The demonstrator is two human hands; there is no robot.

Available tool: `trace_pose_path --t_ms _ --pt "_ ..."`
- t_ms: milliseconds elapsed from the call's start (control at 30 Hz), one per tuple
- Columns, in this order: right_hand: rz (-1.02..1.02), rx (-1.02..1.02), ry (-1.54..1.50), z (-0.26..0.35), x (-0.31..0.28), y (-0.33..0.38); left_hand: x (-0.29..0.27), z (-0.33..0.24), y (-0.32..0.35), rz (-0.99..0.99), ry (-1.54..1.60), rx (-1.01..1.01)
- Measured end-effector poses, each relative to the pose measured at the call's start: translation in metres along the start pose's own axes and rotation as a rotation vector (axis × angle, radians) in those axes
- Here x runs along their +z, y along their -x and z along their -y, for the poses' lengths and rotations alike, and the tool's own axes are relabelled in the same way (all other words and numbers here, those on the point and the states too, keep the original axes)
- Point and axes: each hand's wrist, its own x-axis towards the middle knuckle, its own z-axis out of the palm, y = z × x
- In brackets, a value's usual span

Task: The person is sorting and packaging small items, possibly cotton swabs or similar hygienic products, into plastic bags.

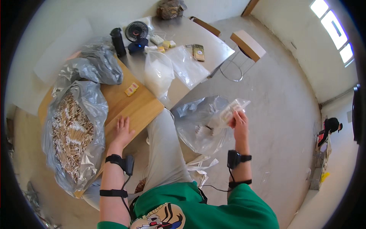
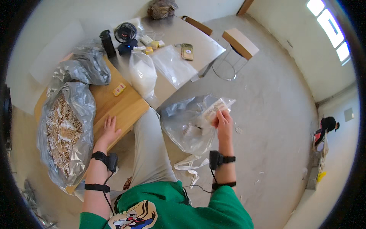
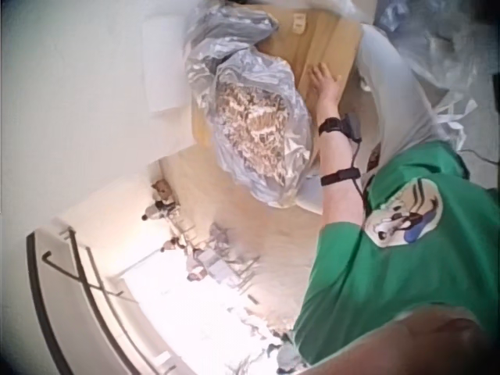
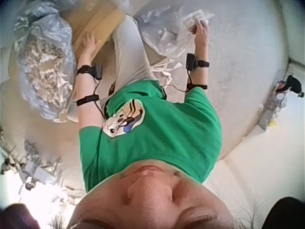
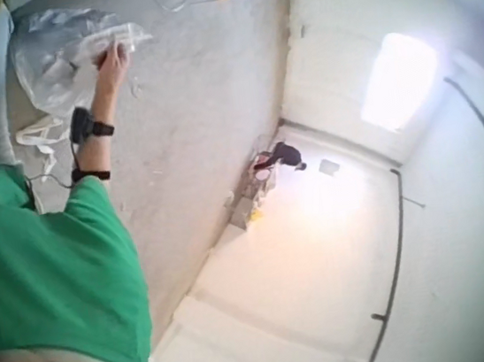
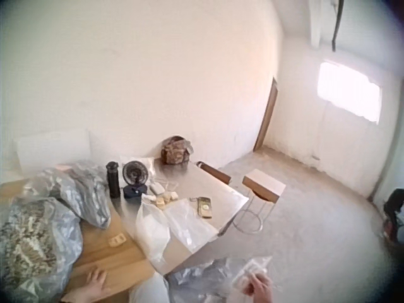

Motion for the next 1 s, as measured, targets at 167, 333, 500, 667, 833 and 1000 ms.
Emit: trace_pose_path --t_ms 167,333,500,667,833,1000 --pt "0.138 -0.124 0.115 0.107 0.038 0.058 0.011 0.008 0.038 -0.029 0.122 0.138" --pt "0.355 -0.211 -0.201 0.159 0.101 0.089 -0.061 -0.009 0.117 -0.051 0.564 0.293" --pt "0.372 -0.496 -0.28 0.181 0.226 0.126 -0.105 0.03 0.193 -0.207 1.212 0.268" --pt "1.011 -0.101 -0.532 0.187 0.336 0.164 -0.141 0.074 0.232 -0.989 1.137 -0.162" --pt "1.117 -0.567 0.033 0.15 0.424 0.206 -0.144 0.095 0.24 -1.292 0.74 -0.181" --pt "1.008 -1.12 0.167 0.125 0.445 0.249 -0.174 0.079 0.242 -1.428 0.503 -0.101"
